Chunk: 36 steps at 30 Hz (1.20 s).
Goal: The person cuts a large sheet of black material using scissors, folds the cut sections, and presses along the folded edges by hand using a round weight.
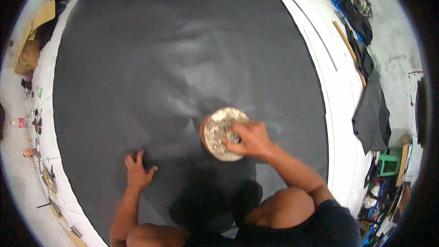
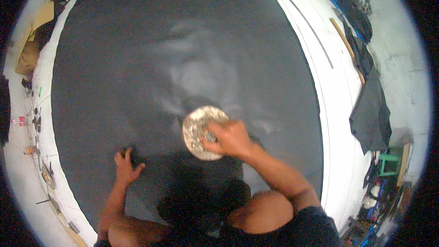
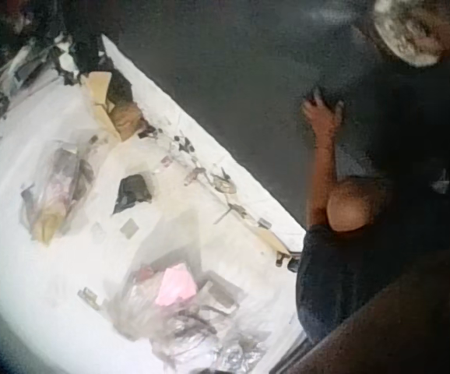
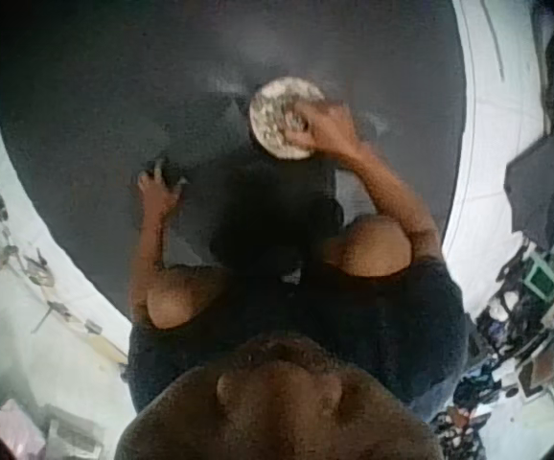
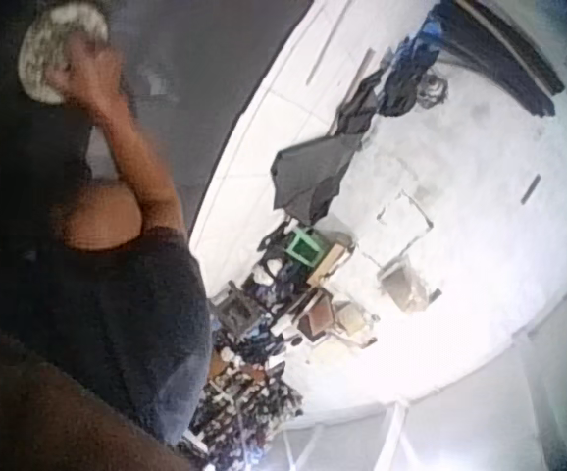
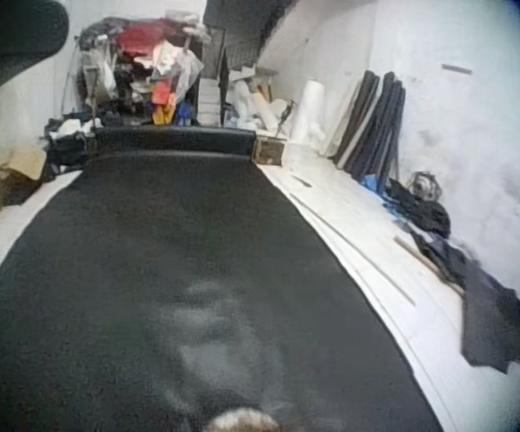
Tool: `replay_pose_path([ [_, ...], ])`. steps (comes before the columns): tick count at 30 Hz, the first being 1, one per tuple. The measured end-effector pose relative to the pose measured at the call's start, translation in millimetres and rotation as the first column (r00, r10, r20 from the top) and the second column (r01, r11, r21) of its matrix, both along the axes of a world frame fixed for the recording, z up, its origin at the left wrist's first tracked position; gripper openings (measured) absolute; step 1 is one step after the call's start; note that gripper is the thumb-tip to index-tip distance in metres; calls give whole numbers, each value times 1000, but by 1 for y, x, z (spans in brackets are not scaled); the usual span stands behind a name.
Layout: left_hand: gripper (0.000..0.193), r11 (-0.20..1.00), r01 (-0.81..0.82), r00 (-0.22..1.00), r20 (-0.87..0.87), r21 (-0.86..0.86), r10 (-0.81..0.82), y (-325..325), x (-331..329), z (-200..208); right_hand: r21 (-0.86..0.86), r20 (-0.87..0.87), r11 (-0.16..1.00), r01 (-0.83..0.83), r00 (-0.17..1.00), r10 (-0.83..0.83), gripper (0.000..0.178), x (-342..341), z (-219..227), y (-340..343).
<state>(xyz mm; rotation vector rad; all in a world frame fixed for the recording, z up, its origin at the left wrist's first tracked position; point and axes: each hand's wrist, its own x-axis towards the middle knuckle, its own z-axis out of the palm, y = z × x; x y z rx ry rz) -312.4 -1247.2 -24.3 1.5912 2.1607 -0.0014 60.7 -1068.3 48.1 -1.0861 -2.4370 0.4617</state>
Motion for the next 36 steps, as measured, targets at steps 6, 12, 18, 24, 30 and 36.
replay_pose_path([
  [6, 81, 937, -72, 994, 49, -342, 94, 26, 4, 31, -222, 95, 974, 47, 995, -26, 33, -5, 16, 5],
  [12, 63, 753, 60, 994, 109, -655, 16, 5, 87, 154, -695, 279, 705, 141, 957, 83, 70, 34, 127, -23],
  [18, 59, 431, 373, 912, 239, -822, -333, -25, 179, 368, -815, 564, 82, 573, 818, -110, 71, 142, 317, -121],
  [24, 59, 717, 615, 773, 432, -329, -465, -100, 161, 367, -802, 509, 271, 533, 846, -158, 95, 189, 424, -192],
  [30, 59, 532, 472, 840, 542, -703, -28, 33, 238, 452, -855, 498, 103, 508, 860, -107, 86, 284, 437, -98],
  [36, 48, 807, 356, 899, 409, -472, -158, 225, 411, 541, -763, 332, 392, 513, 833, -443, 62, 388, 464, -35],
])
